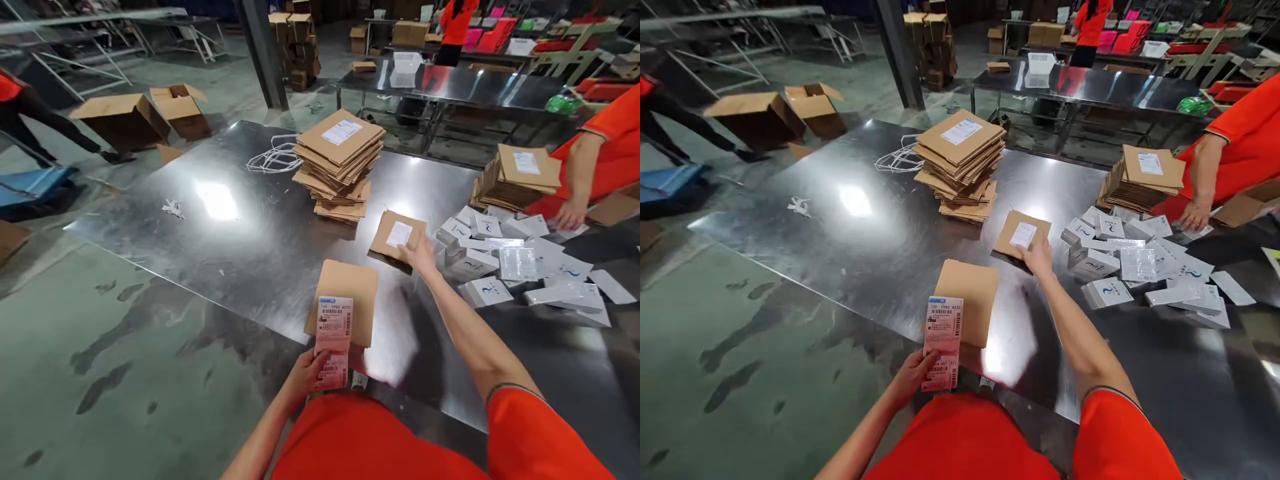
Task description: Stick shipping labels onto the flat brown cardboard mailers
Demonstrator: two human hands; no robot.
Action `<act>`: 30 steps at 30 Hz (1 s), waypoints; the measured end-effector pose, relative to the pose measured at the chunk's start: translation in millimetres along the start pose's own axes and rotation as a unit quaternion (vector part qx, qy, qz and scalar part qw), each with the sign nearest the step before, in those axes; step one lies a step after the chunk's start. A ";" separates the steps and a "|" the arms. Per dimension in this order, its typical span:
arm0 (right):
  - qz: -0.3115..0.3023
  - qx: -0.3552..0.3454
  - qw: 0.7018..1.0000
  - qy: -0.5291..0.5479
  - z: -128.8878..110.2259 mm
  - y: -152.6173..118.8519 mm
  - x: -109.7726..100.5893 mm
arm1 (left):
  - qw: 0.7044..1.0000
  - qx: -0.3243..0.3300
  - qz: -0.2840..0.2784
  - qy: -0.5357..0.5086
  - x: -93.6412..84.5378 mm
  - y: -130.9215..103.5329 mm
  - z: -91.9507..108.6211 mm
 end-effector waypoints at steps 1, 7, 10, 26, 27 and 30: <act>-0.071 -0.034 0.996 0.031 -12.0 -14.2 14.1 | 1.000 -0.004 0.002 0.001 2.6 -0.3 -1.4; -0.459 -0.148 0.857 0.180 -70.8 -136.8 78.3 | 0.999 -0.027 -0.019 -0.005 -1.8 -8.6 -0.1; -0.440 -0.121 0.872 0.177 -70.4 -172.4 82.1 | 0.994 0.010 -0.085 -0.062 -2.0 -15.5 17.0; -0.246 -0.131 0.959 -0.057 -42.8 -134.9 100.8 | 0.995 0.036 0.095 0.008 -13.0 43.4 -38.2; -0.231 -0.130 0.961 -0.072 -41.9 -122.3 103.5 | 0.995 0.030 0.094 0.006 -16.1 44.5 -42.4; -0.222 -0.148 0.952 -0.150 -40.3 -99.3 113.3 | 0.994 0.011 0.104 0.012 -26.7 45.6 -55.9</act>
Point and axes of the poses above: each hand's wrist, its own y-axis towards the middle knuckle, its own x-axis out of the palm, z = x × y, the point moved 3 cm from there along y, towards the middle knuckle, and after that the axes turned 7 degrees about -y, right-handed, at the moved point
